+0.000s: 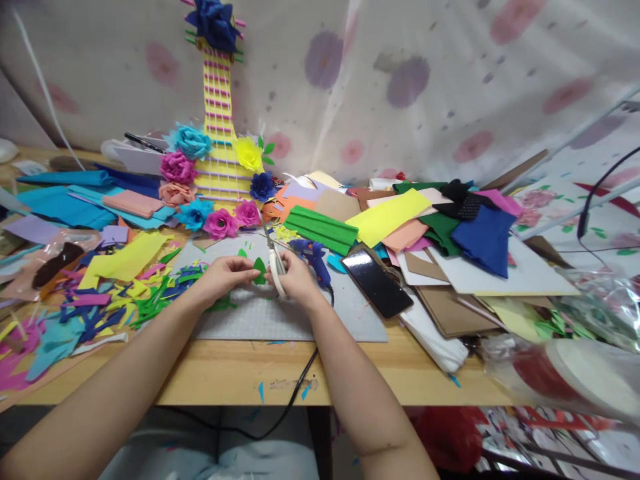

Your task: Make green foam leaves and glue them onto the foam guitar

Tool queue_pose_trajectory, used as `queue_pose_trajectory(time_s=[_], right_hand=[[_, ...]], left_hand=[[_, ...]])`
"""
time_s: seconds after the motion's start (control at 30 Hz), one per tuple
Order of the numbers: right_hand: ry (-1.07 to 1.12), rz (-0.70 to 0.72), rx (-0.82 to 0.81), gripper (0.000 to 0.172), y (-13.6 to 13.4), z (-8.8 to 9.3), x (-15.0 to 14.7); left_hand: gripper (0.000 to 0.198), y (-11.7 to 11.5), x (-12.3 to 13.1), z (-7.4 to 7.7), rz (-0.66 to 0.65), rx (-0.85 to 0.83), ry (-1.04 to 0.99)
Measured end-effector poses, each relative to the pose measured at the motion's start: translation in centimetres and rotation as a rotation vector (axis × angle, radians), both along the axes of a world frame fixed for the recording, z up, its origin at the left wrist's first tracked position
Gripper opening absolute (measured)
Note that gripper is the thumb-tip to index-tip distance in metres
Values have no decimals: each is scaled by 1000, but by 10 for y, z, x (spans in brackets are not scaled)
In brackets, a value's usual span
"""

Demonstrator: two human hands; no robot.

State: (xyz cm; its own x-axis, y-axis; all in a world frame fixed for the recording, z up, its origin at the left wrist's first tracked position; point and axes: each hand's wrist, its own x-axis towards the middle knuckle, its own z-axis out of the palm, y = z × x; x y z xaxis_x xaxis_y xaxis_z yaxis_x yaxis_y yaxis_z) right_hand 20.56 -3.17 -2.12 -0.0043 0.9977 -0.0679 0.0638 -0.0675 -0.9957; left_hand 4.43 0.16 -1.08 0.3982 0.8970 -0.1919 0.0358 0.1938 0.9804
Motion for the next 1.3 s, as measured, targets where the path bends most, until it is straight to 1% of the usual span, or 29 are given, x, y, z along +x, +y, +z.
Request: queue_pose_trajectory(time_s=[0.13, 0.3, 0.43, 0.47, 0.53, 0.63, 0.67, 0.73, 0.8, 0.87, 1.0, 1.3], right_hand=[[31, 17, -11, 38, 0, 0, 1], [36, 25, -8, 38, 0, -1, 0], [7, 18, 9, 39, 1, -3, -1], [-1, 9, 18, 40, 2, -3, -1], [-42, -20, 50, 38, 2, -2, 0], [-221, -25, 94, 33, -2, 4, 1], [-298, 1, 98, 32, -4, 7, 1], [-436, 102, 88, 30, -9, 13, 0], [-536, 216, 78, 29, -13, 19, -2], [-606, 285, 72, 28, -16, 23, -3], [-643, 299, 60, 30, -18, 24, -2], [-521, 307, 27, 30, -18, 21, -2]], left_hand=[[26, 2, -1, -3, -21, -49, -44], [26, 0, 1, -5, -35, -33, -55], [26, -1, 2, -2, -14, -32, -45], [25, -1, 3, -1, 13, -45, -66], [24, 0, 2, 1, 110, -77, -170], [22, 2, 0, 5, 266, -143, -412], [20, 3, -1, 6, 294, -171, -482], [17, 5, -2, 7, 323, -233, -589], [13, 6, -3, 8, 346, -288, -666], [9, 7, -4, 10, 371, -329, -717], [9, 7, -4, 13, 391, -346, -725], [6, 3, -2, 11, 358, -303, -660]])
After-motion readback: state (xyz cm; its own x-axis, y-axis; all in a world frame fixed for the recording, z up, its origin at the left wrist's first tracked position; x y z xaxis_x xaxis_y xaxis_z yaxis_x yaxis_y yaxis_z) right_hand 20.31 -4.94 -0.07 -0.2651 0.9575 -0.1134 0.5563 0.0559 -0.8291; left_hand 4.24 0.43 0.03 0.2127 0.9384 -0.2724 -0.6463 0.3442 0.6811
